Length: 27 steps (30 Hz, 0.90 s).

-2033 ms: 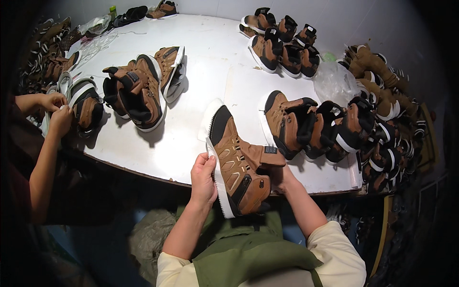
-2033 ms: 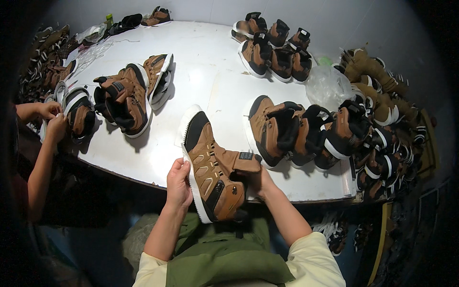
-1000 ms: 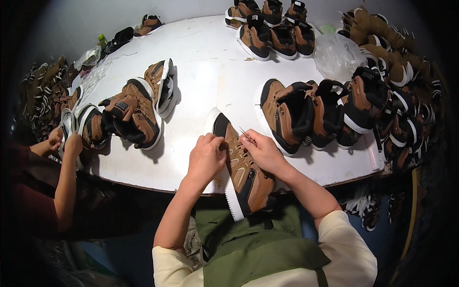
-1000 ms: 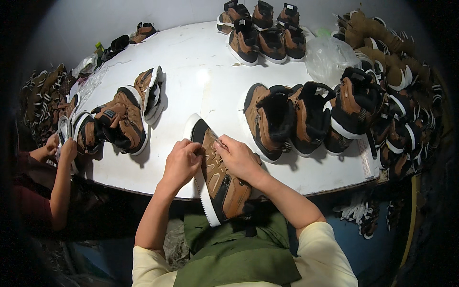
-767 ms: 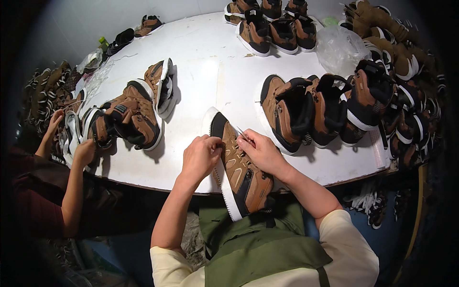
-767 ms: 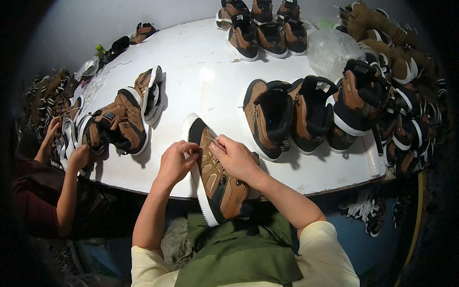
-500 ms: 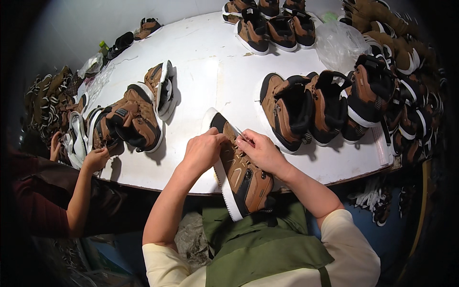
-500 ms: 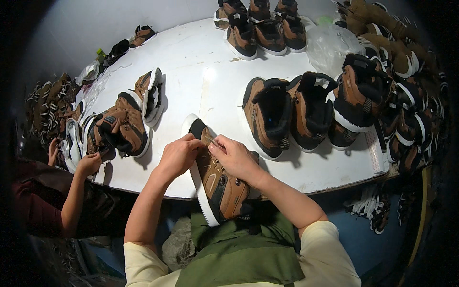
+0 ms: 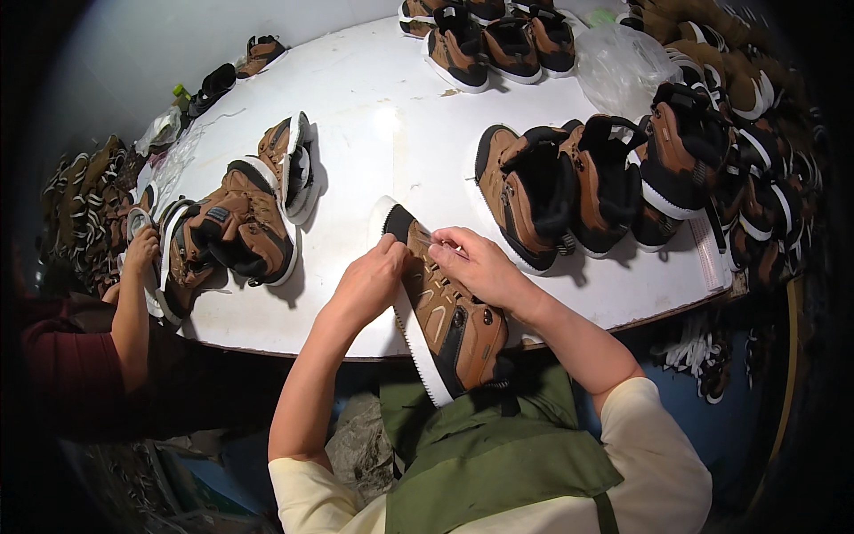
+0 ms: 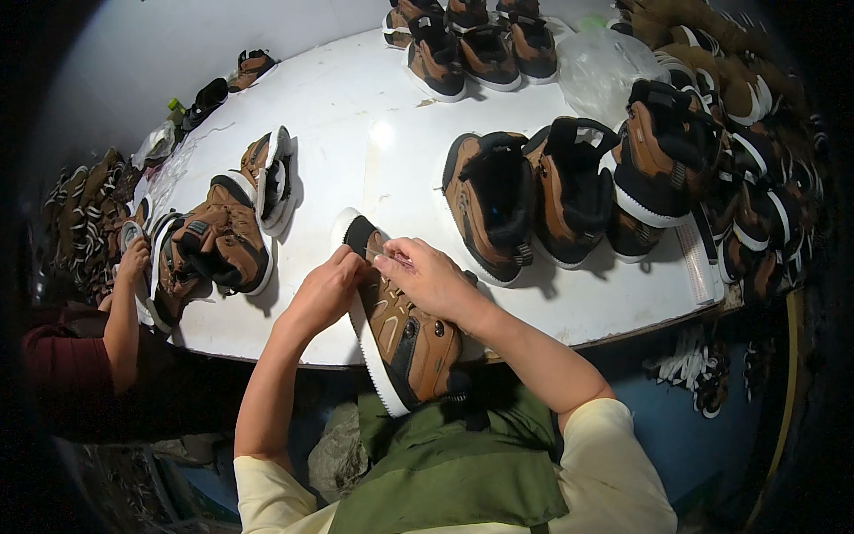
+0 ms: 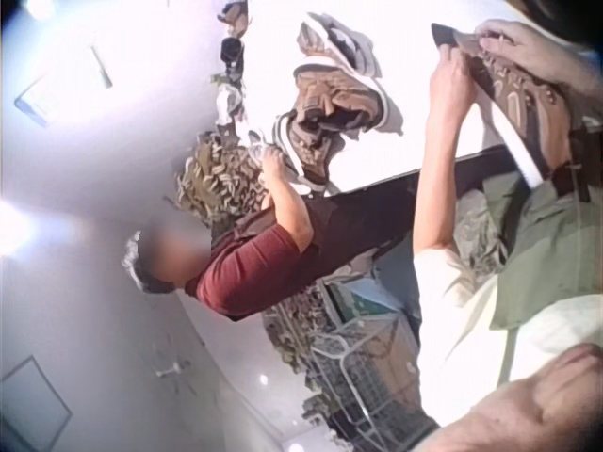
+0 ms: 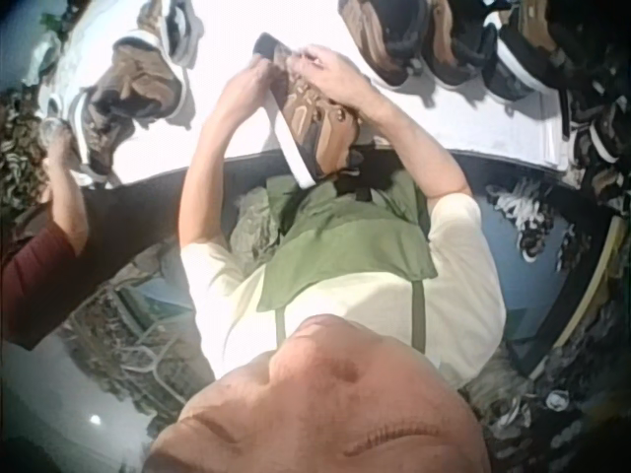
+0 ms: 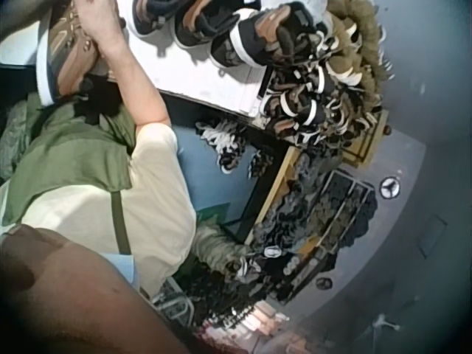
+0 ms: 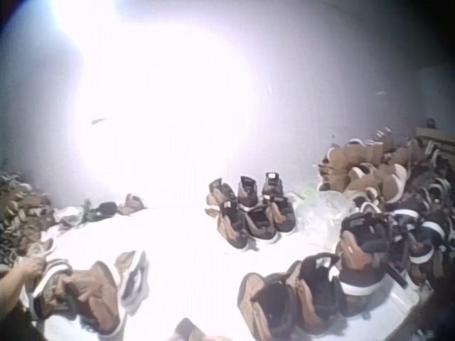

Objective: The person threads white laces through the eyelets of a brown and black high-top sneaker, pulls the laces to tighten them, and adjusts the tongue and laces. The person repeats this process on a second shoe. The finished shoes remain on the table.

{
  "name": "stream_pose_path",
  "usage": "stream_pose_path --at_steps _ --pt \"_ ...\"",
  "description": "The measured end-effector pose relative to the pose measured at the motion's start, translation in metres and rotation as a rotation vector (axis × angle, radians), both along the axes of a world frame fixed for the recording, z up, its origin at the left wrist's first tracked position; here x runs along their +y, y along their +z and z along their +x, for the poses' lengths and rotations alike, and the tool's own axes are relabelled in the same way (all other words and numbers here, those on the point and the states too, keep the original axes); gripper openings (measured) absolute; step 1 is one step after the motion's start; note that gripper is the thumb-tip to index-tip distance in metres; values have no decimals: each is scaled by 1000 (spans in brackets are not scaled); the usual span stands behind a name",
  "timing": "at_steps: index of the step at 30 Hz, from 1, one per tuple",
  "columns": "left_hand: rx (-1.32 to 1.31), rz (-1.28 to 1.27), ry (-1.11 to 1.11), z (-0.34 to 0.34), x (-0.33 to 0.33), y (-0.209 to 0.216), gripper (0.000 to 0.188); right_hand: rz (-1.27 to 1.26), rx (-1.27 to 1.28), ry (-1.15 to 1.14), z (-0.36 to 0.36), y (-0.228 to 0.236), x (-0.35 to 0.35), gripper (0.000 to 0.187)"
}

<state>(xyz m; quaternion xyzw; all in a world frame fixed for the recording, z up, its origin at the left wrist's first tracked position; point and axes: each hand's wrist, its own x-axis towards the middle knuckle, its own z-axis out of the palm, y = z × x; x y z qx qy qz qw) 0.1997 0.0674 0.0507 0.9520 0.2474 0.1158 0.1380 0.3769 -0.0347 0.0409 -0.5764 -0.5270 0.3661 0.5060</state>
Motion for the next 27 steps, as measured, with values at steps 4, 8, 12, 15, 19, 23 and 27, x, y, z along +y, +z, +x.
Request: stream_pose_path --at_steps 4,8,12,15,19,23,27 --pt "-81 -60 16 -6 -5 -2 13 -31 -168 10 3 6 -1 35" --pt "-101 -57 30 -5 -7 -2 13 20 -386 -11 2 5 0 30" --pt "-130 -50 38 -6 -9 -1 12 -12 -609 44 1 9 1 27" --pt "-172 -66 45 -8 -9 -5 11 46 -730 71 -1 9 1 24" --pt "-161 -82 60 -8 -10 -2 20 167 -862 83 -3 4 4 20" --pt "-196 -102 66 -10 -10 -1 20 221 -899 100 -6 6 6 18" --pt "-235 -128 67 -10 -11 -2 19 234 -867 95 -7 7 7 17"
